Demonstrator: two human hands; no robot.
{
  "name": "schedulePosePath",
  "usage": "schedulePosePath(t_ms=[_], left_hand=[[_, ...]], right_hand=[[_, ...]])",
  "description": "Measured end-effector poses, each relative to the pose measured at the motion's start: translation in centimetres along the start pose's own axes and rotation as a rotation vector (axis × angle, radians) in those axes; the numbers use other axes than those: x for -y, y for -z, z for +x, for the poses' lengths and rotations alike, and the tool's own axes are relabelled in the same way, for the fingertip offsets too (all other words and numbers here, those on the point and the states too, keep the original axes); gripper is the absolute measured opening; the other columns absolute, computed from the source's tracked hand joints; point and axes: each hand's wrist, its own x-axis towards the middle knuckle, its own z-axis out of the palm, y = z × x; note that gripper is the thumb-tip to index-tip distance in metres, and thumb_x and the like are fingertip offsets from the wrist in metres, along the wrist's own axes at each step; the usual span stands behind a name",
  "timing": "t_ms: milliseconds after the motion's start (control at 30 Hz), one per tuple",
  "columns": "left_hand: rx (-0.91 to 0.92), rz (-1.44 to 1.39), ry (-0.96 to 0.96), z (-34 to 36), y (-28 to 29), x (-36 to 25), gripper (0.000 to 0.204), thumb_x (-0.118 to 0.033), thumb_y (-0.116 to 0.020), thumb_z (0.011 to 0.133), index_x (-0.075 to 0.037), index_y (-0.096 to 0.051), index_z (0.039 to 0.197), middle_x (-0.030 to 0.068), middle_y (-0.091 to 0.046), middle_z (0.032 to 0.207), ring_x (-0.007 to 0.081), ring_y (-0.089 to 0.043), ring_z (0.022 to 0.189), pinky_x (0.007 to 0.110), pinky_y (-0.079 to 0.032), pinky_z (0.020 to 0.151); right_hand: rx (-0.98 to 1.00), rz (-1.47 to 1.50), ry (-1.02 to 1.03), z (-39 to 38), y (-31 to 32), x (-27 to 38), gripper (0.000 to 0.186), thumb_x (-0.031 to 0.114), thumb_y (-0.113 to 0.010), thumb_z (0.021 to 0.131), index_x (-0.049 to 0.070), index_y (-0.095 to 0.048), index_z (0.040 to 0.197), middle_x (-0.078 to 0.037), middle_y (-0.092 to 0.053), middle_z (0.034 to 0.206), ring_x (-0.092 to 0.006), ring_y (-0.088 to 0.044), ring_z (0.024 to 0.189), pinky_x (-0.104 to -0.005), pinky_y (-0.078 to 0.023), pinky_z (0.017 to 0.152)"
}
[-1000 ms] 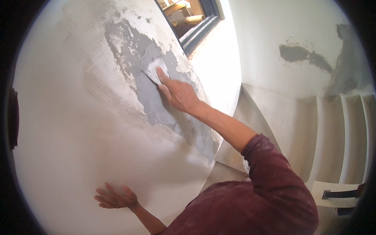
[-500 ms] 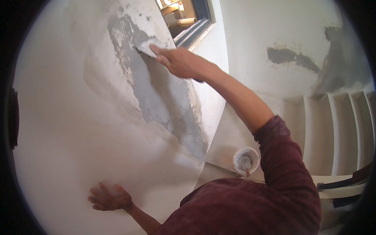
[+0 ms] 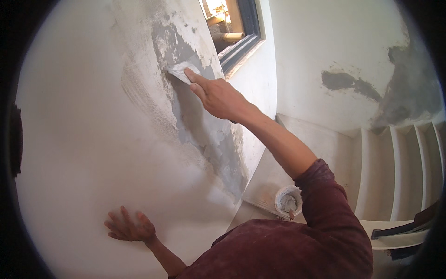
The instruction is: The person applies plaster to a curved wall using a trowel, repeatedly scooping material from a bucket and smoothing it onto the surface. The person works along a spiral staircase, occasionally kneeling to reach lower sections.
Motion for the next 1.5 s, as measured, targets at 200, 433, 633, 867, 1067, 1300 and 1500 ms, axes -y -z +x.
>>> schedulePosePath(t_ms=[200, 433, 633, 867, 1067, 1300, 1500], left_hand=[[-0.020, -0.005, -0.004, 0.6, -0.1, -0.5, 0.046, -0.044, -0.047, 0.092, -0.013, -0.065, 0.122, 0.0105, -0.048, 0.143, 0.0340, -0.029, 0.141, 0.049, -0.009, 0.117], [-0.009, -0.020, 0.004, 0.1, -0.3, -0.3, 0.047, -0.046, -0.046, 0.095, -0.015, -0.063, 0.126, 0.0093, -0.049, 0.142, 0.0341, -0.032, 0.140, 0.049, -0.010, 0.117], [-0.032, -0.042, 0.014, 0.1, -0.3, -0.5, 0.054, -0.053, -0.041, 0.095, -0.015, -0.063, 0.126, 0.0123, -0.048, 0.143, 0.0346, -0.032, 0.140, 0.047, -0.009, 0.117], [-0.026, -0.085, 0.012, 0.5, 0.2, -0.2, 0.057, -0.055, -0.039, 0.095, -0.013, -0.065, 0.124, 0.0144, -0.049, 0.142, 0.0352, -0.032, 0.140, 0.046, -0.008, 0.117], [0.004, -0.080, 0.055, -0.5, 0.0, -0.2, 0.056, -0.054, -0.039, 0.095, -0.013, -0.066, 0.123, 0.0123, -0.049, 0.142, 0.0343, -0.031, 0.140, 0.046, -0.008, 0.117], [-0.024, -0.089, 0.029, -0.3, -0.3, -0.5, 0.052, -0.050, -0.040, 0.095, -0.014, -0.067, 0.121, 0.0108, -0.049, 0.142, 0.0347, -0.032, 0.139, 0.047, -0.009, 0.117], [-0.041, -0.052, 0.015, 0.2, -0.3, -0.3, 0.052, -0.050, -0.039, 0.095, -0.015, -0.067, 0.121, 0.0110, -0.050, 0.142, 0.0348, -0.033, 0.139, 0.047, -0.009, 0.117]], right_hand=[[0.286, -0.083, -0.097, -3.4, -2.7, -0.8, 0.049, 0.034, -0.030, 0.104, 0.017, -0.026, 0.150, -0.029, -0.064, 0.106, -0.0431, -0.065, 0.094, -0.0489, -0.047, 0.094], [-0.010, -0.157, -0.043, 0.9, 3.1, -1.1, 0.051, 0.046, -0.028, 0.103, 0.024, -0.032, 0.149, -0.023, -0.061, 0.122, -0.0382, -0.060, 0.112, -0.0435, -0.045, 0.102], [0.075, -0.234, 0.025, 1.3, 1.5, 0.4, 0.053, 0.045, -0.027, 0.102, 0.022, -0.030, 0.150, -0.024, -0.056, 0.129, -0.0360, -0.055, 0.121, -0.0513, -0.041, 0.106], [0.561, -0.067, -0.371, -3.5, -2.3, 2.7, 0.053, 0.040, -0.023, 0.103, 0.019, -0.020, 0.152, -0.026, -0.058, 0.124, -0.0417, -0.060, 0.110, -0.0565, -0.042, 0.103], [0.464, -0.061, -0.251, -7.4, -3.2, 0.1, 0.049, 0.036, -0.029, 0.104, 0.019, -0.027, 0.150, -0.028, -0.065, 0.093, -0.0413, -0.063, 0.097, -0.0478, -0.046, 0.095], [0.034, 0.019, -0.097, -2.6, -5.2, 0.0, 0.051, 0.028, -0.036, 0.103, 0.013, -0.024, 0.150, -0.031, -0.064, 0.101, -0.0462, -0.062, 0.094, -0.0479, -0.047, 0.088], [0.233, -0.155, -0.052, -3.9, -2.0, -1.8, 0.048, 0.034, -0.034, 0.103, 0.016, -0.034, 0.147, -0.029, -0.065, 0.102, -0.0432, -0.064, 0.094, -0.0474, -0.049, 0.090]])
